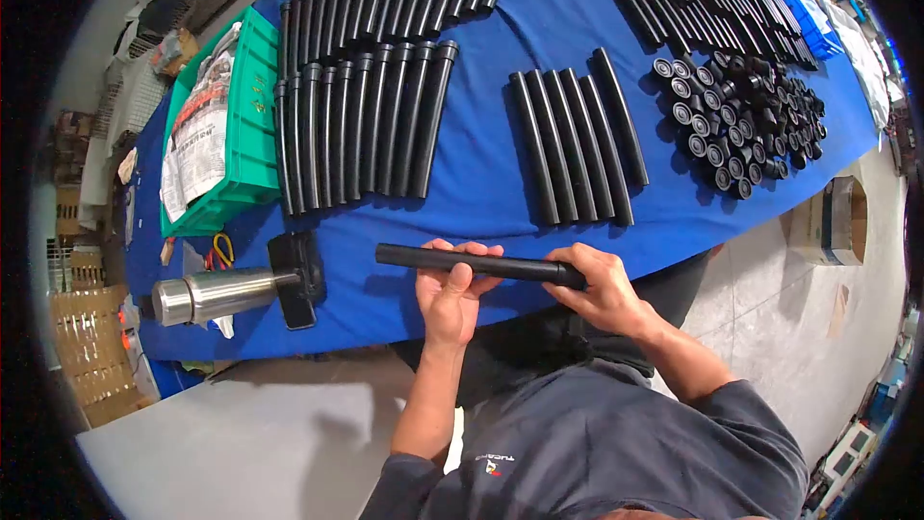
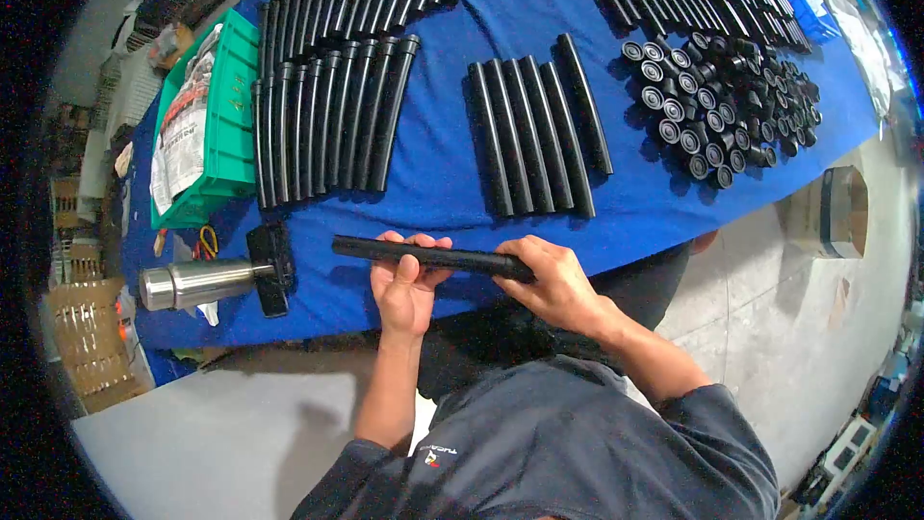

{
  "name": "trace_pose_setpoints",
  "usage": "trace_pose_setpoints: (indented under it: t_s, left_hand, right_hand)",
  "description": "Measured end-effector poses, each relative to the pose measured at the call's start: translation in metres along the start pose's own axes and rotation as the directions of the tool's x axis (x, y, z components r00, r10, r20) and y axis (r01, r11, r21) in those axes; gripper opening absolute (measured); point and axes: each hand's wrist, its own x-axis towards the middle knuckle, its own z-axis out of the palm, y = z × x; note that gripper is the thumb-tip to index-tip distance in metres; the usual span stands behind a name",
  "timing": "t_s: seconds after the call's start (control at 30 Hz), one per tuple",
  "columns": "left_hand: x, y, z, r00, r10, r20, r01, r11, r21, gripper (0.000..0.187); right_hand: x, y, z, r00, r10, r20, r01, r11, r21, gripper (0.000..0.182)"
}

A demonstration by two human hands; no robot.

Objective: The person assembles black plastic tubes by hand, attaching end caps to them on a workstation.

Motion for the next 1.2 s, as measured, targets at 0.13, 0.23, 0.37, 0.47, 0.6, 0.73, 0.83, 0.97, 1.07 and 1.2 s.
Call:
trace_pose_setpoints:
  t_s: [0.13,0.23,0.37,0.47,0.6,0.73,0.83,0.97,1.07,1.2]
  left_hand:
    - [0.0,0.003,-0.002,0.999,-0.019,0.051,0.022,0.998,-0.054,0.035]
    - [-0.001,0.006,-0.002,0.995,-0.053,0.082,0.058,0.997,-0.056,0.035]
    - [0.0,0.005,0.002,0.997,-0.072,0.031,0.074,0.997,-0.035,0.036]
    - [-0.001,0.004,-0.005,0.996,-0.066,0.055,0.066,0.998,0.003,0.036]
    - [-0.002,0.003,-0.005,0.997,-0.071,0.039,0.072,0.997,-0.033,0.036]
    - [-0.001,0.004,-0.005,0.997,-0.08,0.02,0.081,0.994,-0.074,0.037]
    - [-0.001,0.002,-0.005,0.998,-0.053,0.025,0.056,0.993,-0.102,0.039]
    - [0.002,0.008,0.01,0.994,-0.091,-0.056,0.086,0.992,-0.087,0.038]
    - [0.003,0.007,-0.003,0.989,-0.144,0.038,0.148,0.978,-0.15,0.03]
    - [0.0,0.008,-0.002,0.992,-0.11,0.058,0.12,0.965,-0.232,0.03]
  right_hand:
    - [-0.001,-0.006,-0.008,0.947,0.282,0.154,-0.318,0.891,0.323,0.043]
    - [0.001,-0.006,-0.013,0.882,0.386,0.271,-0.469,0.781,0.413,0.039]
    - [-0.001,-0.004,-0.008,0.926,0.336,0.174,-0.373,0.884,0.28,0.037]
    - [-0.002,-0.003,-0.006,0.923,0.348,0.162,-0.379,0.895,0.235,0.039]
    - [-0.003,-0.006,-0.001,0.957,0.265,0.118,-0.288,0.918,0.274,0.031]
    - [0.0,-0.007,0.001,0.957,0.267,0.112,-0.287,0.925,0.249,0.032]
    - [0.0,-0.01,0.0,0.958,0.268,0.099,-0.282,0.943,0.176,0.034]
    - [-0.004,0.005,0.013,0.994,-0.094,-0.061,0.087,0.99,-0.113,0.044]
    - [-0.005,0.002,0.017,0.989,-0.121,-0.088,0.11,0.986,-0.129,0.047]
    - [-0.001,-0.011,0.0,0.96,0.254,0.118,-0.275,0.935,0.224,0.041]
